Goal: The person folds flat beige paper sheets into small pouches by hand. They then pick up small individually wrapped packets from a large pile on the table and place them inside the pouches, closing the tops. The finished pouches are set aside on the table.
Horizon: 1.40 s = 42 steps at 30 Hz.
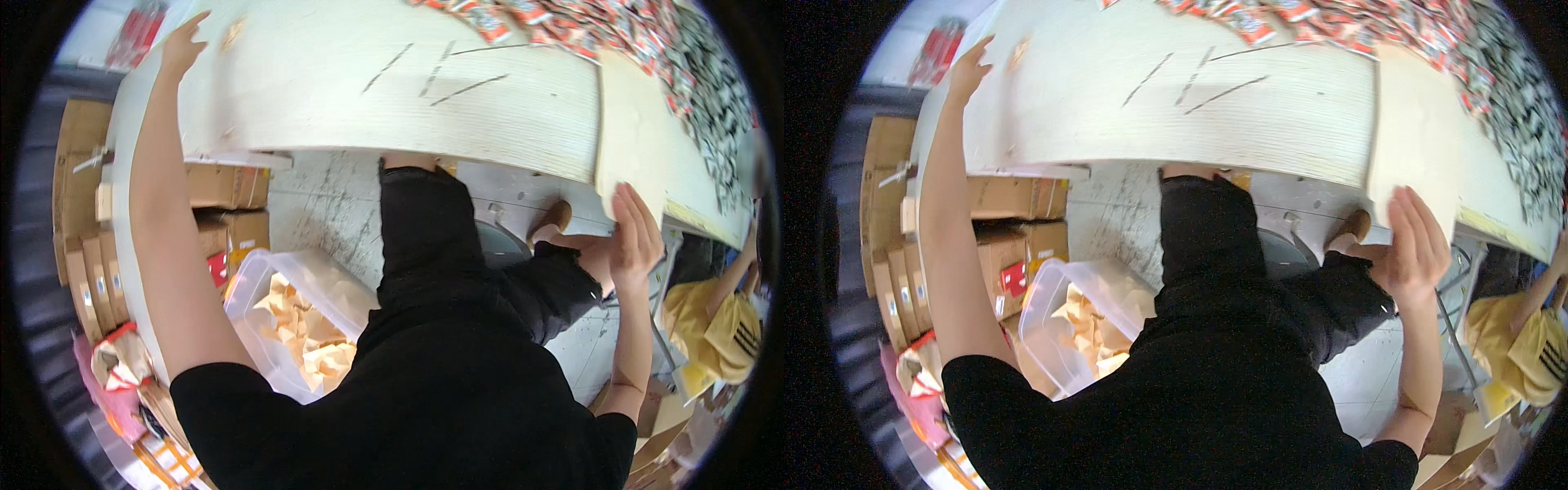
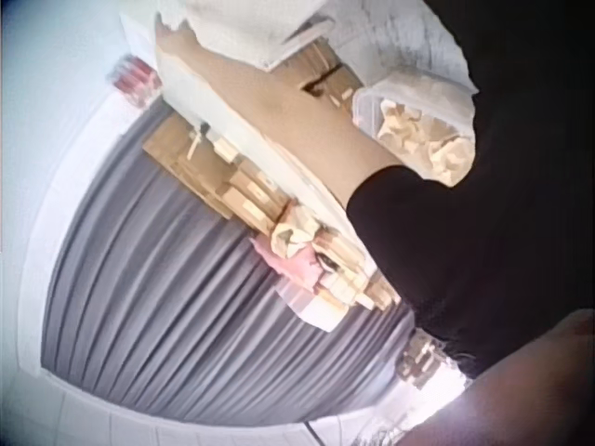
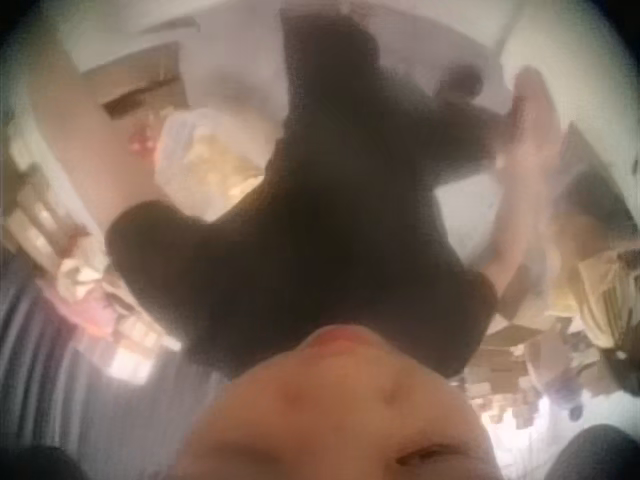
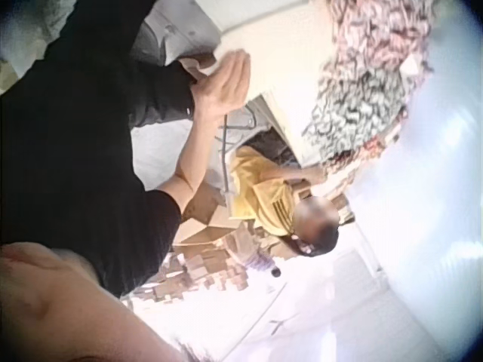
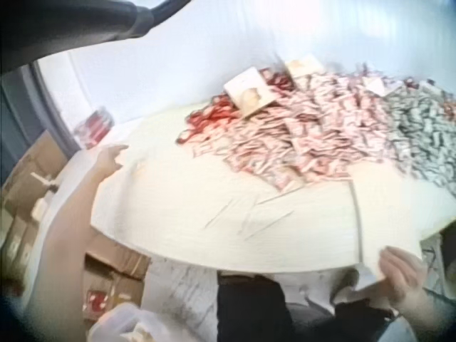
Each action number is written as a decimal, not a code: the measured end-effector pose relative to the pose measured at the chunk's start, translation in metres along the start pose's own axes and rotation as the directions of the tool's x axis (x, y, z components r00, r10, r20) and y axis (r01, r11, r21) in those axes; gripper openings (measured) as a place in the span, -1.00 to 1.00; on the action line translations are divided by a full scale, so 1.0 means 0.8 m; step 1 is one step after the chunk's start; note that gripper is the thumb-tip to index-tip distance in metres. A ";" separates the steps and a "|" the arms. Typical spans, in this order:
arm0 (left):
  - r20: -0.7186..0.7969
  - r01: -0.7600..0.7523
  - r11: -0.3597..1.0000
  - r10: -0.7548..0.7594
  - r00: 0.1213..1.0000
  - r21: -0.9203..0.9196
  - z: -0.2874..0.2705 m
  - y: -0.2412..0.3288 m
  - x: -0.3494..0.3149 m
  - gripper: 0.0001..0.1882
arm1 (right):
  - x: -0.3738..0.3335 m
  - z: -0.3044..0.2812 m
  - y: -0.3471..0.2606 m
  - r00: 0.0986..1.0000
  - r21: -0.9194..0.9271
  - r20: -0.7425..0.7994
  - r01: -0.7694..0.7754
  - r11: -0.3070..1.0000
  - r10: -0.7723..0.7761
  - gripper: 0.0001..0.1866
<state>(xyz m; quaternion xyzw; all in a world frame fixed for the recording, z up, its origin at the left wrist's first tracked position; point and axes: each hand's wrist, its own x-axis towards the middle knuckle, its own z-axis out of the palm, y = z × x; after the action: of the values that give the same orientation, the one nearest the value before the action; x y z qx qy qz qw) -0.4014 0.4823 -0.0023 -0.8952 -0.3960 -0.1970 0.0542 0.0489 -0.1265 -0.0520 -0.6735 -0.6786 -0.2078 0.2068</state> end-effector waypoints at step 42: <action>-0.122 -0.122 -0.013 0.230 0.966 -0.992 -0.010 0.809 -0.133 -0.87 | -0.040 -0.081 0.022 0.266 0.967 0.253 -0.040 -0.251 0.930 -0.66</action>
<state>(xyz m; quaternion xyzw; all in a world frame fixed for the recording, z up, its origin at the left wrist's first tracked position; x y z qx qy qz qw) 0.0043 -0.0335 0.0013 -0.7229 -0.0296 -0.3745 -0.5799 0.0671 -0.1890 -0.0162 -0.4627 -0.0627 0.1788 0.8660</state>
